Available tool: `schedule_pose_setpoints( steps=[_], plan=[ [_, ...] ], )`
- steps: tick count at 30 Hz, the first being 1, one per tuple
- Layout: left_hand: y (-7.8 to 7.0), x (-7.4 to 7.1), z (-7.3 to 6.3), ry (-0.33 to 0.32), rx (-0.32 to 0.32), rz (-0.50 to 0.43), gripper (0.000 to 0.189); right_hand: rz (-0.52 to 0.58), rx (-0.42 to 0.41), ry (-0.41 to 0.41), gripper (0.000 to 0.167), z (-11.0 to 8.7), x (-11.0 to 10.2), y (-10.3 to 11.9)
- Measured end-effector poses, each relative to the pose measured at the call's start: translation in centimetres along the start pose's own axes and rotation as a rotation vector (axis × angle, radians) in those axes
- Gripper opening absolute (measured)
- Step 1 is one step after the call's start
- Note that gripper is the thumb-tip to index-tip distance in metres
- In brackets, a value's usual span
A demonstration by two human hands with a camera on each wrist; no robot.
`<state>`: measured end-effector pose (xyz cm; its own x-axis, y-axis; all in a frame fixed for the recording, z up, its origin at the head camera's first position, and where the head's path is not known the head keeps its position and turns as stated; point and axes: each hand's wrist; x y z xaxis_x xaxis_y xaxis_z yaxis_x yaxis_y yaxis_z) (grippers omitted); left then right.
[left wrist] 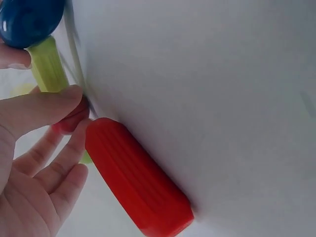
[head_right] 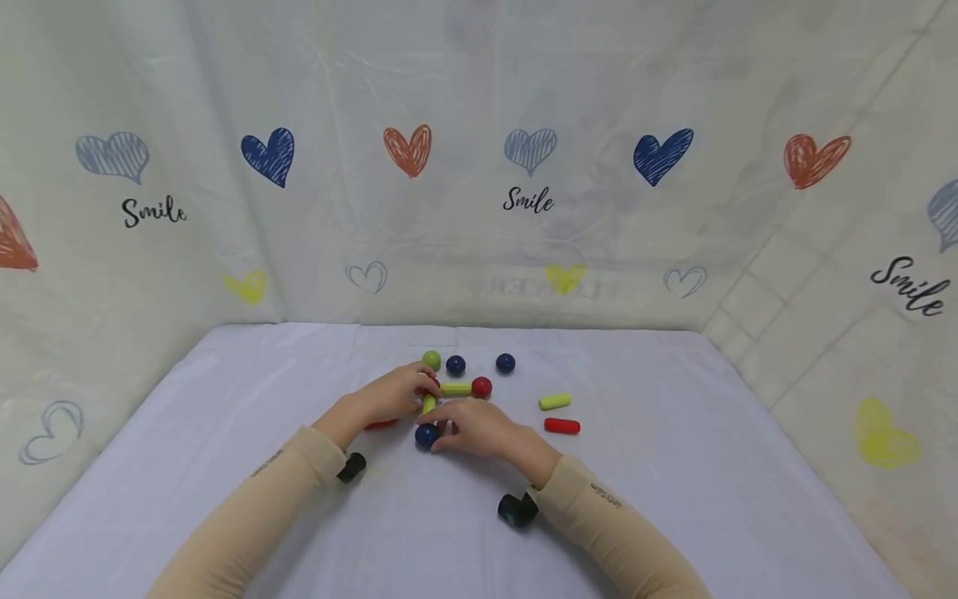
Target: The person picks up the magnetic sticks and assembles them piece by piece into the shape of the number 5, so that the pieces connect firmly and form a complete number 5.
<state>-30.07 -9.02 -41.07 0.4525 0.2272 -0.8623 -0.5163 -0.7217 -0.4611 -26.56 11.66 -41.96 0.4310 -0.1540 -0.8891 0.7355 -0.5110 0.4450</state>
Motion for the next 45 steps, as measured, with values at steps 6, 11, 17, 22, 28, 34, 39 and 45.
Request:
schedule_pose_setpoints(
  steps=[6,11,17,22,28,34,39,45],
  plan=[
    [0.5,-0.1,-0.3,0.009,0.014,0.001,0.04,-0.008,0.031,0.015,0.044,-0.1,-0.1,0.2],
    [0.5,-0.5,-1.2,0.027,-0.029,0.002,0.046,0.04,0.058,-0.003,0.047,-1.9,-1.2,-0.1],
    [0.1,-1.2,-3.0,-0.006,-0.077,-0.003,0.047,0.034,0.051,-0.131,0.042,-5.3,-3.3,-1.9],
    [-0.5,-1.4,-4.8,-0.057,-0.093,-0.067,0.045,0.061,0.143,-0.243,0.039,-8.5,-4.4,-4.2],
    [-0.6,0.1,-6.4,-0.099,-0.078,-0.169,0.044,0.067,0.207,-0.296,0.038,-11.4,-4.6,-7.3],
    [-1.0,1.8,-7.4,-0.024,-0.104,-0.316,0.044,0.073,0.273,-0.281,0.037,-13.0,-4.5,-9.1],
    [-1.3,2.6,-7.0,0.021,-0.121,-0.291,0.047,0.099,0.326,-0.226,0.034,-13.5,-4.6,-10.0],
    [-2.1,2.9,-6.2,0.036,-0.103,-0.215,0.047,0.102,0.346,-0.192,0.031,-13.0,-4.3,-10.8]
  ],
)
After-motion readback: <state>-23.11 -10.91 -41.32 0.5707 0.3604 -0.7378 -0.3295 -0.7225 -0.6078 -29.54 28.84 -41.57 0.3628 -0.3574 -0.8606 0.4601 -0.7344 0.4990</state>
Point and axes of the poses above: each hand's wrist, its own z-axis towards the middle knuckle, its own x-axis out of the palm, y = z × x, and after that the axes turned 12 degrees about y, right-handed
